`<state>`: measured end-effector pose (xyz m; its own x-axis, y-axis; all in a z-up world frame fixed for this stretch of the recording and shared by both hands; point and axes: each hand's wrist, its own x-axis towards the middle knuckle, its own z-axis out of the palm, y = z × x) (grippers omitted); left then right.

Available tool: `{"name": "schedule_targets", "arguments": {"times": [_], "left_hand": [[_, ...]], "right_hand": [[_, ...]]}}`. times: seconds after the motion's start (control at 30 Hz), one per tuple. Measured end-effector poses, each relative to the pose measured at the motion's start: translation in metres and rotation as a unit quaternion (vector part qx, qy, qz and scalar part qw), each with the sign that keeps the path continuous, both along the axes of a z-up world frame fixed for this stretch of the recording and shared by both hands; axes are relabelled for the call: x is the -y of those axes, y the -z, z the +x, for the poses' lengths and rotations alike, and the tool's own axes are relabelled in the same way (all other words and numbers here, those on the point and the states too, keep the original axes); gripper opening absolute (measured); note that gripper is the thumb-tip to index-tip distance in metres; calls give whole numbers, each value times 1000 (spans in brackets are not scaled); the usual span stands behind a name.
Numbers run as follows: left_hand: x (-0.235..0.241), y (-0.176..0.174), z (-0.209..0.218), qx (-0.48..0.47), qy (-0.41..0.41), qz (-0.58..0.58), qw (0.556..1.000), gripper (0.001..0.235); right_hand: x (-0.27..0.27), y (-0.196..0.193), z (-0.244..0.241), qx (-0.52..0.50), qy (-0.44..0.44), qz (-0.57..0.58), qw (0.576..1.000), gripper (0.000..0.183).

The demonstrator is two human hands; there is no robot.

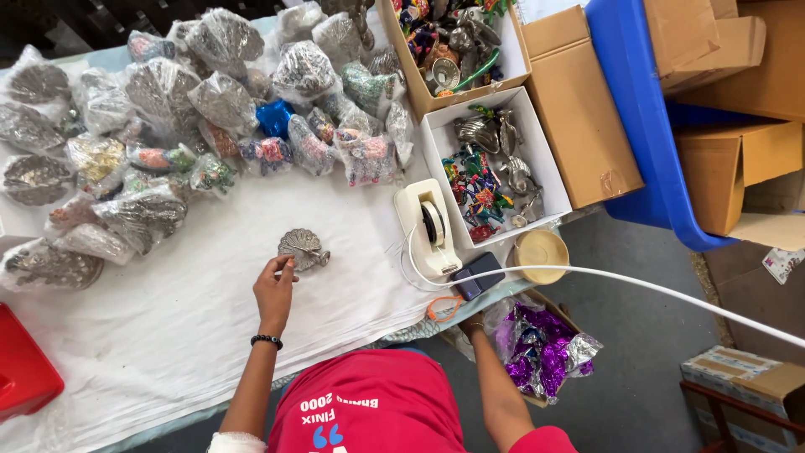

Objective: The person wraps small decorative items in bubble wrap and secures them with tape. They handle the items one at a time, folding the wrap around the object and using a tape dispenser to seal the package before placing it on the table.

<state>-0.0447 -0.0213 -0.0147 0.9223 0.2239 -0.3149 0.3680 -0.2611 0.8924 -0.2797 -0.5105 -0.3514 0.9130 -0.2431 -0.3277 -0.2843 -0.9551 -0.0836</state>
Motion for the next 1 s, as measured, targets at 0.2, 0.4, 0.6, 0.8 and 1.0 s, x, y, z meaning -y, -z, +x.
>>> {"name": "schedule_targets", "arguments": {"times": [0.2,0.4,0.6,0.8,1.0], "left_hand": [[1,9,13,-130,118,-243,954,35],[88,4,-14,-295,474,-296,775,43],[257,-12,-94,-268,635,-157,708,61],[312,66,-146,-309,390,-233,836,34],[314,110,-141,-251,442,-281,814,21]], "right_hand": [[8,-59,3,283,528,523,607,39],[12,-146,-21,271,678,605,318,48],[-12,-225,-19,150,593,657,440,43],[-28,-254,-34,121,464,684,549,41],[-24,-245,-13,36,708,532,463,36]]}}
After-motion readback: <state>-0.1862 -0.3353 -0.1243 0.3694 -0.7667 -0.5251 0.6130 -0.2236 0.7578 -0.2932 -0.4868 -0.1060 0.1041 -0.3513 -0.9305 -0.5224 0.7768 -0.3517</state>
